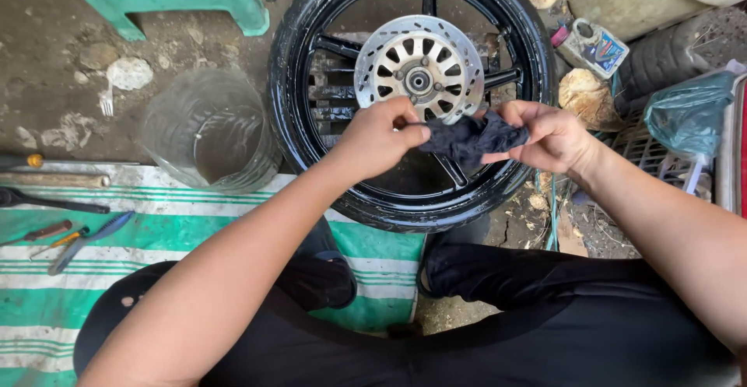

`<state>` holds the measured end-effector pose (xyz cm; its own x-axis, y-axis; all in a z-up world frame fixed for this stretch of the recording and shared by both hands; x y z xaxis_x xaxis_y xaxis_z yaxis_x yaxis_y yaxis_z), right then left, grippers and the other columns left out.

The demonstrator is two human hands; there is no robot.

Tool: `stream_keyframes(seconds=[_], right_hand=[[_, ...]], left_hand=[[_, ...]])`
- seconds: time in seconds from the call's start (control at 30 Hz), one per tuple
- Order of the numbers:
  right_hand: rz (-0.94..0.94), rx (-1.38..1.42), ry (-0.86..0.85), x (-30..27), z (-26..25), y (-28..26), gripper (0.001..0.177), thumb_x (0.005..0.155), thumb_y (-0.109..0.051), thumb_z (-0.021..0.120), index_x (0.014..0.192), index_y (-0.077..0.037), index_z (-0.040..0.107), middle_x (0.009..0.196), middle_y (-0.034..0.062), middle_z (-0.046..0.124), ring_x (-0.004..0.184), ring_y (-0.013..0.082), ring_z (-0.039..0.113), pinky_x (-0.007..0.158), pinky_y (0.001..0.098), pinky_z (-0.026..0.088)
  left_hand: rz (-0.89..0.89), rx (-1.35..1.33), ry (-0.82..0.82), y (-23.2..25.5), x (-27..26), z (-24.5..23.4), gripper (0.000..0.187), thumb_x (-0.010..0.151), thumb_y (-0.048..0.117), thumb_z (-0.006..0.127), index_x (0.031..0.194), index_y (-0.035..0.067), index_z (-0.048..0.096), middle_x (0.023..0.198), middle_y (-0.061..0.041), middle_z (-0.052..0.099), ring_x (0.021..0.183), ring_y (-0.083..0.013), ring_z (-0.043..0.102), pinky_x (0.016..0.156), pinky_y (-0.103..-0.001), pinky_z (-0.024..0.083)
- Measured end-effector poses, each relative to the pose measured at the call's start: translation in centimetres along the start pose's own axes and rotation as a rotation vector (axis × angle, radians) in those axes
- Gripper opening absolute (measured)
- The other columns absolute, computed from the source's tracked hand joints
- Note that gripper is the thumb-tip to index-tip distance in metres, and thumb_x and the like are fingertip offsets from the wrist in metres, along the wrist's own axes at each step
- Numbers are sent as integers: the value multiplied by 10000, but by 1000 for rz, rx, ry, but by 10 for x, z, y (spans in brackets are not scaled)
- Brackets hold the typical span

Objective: Cleaning a motorcycle wheel rim and spokes using a cloth and soapy water

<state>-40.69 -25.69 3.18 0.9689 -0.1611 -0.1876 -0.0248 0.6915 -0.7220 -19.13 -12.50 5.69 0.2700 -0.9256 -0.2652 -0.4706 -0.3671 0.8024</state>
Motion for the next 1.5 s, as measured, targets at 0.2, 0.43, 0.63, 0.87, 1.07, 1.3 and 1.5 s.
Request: stream_keyframes(seconds=[0.2,0.43,0.63,0.87,1.07,1.3,1.5], right_hand=[[-82,25,99,0,18,-21,219,703,42,544,834,-133,562,1041,111,761,1189,424,779,946,781,647],[-54,-53,270,-7,-47,-13,265,827,109,694,804,-144,621,1141,115,732,1199,319,687,1075,675,599],[34,-214,343,-6,-50,-13,369,898,150,681,1145,-120,632,1406,196,644,1050,320,779,834,373,727],[660,-573,692,-27,-78,21,503,897,-127,828,1354,-44,636,1111,123,587,849,296,627,845,482,649],[621,-1098,414,-27,-76,-2,398,790,-356,942,1069,-73,960,794,73,842,733,228,713,796,373,573],[555,-1428,478,-8,2,-20,330,1043,-80,511,1201,5,788,1268,128,825,1051,336,819,955,478,690],[737,-1627,223,-4,15,50,316,916,0,631,1159,-96,810,1181,14,701,923,152,803,632,264,784]], left_hand=[[12,-1006,127,-17,34,-31,214,888,189,777,1031,58,688,844,-110,597,778,-298,768,717,-483,713],[-47,-1279,325,-4,11,-105,103,934,102,596,854,110,531,887,-169,645,811,-347,717,692,-587,664],[-181,-1209,542,-64,36,-112,54,896,125,604,870,104,561,760,-129,595,680,-251,633,689,-630,721],[-29,-1230,538,-32,50,-128,103,885,130,624,831,146,538,825,-99,608,745,-267,658,549,-523,635],[107,-1280,586,2,47,-157,159,862,233,758,862,155,619,725,-38,627,621,-216,656,488,-462,549],[166,-1027,522,-2,59,-138,32,979,269,659,977,238,666,910,13,782,757,-203,874,681,-423,753],[59,-757,491,-18,70,-92,117,998,246,711,1076,191,644,1014,-40,733,921,-165,763,703,-349,687]])
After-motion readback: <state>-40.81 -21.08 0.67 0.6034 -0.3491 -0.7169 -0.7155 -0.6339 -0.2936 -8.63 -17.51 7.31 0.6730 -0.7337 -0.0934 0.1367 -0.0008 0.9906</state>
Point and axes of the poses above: each hand's wrist, its own x-axis towards the middle knuckle, its own z-axis out of the palm, y = z × x, the point moved 9 cm from there along x, towards the middle knuckle
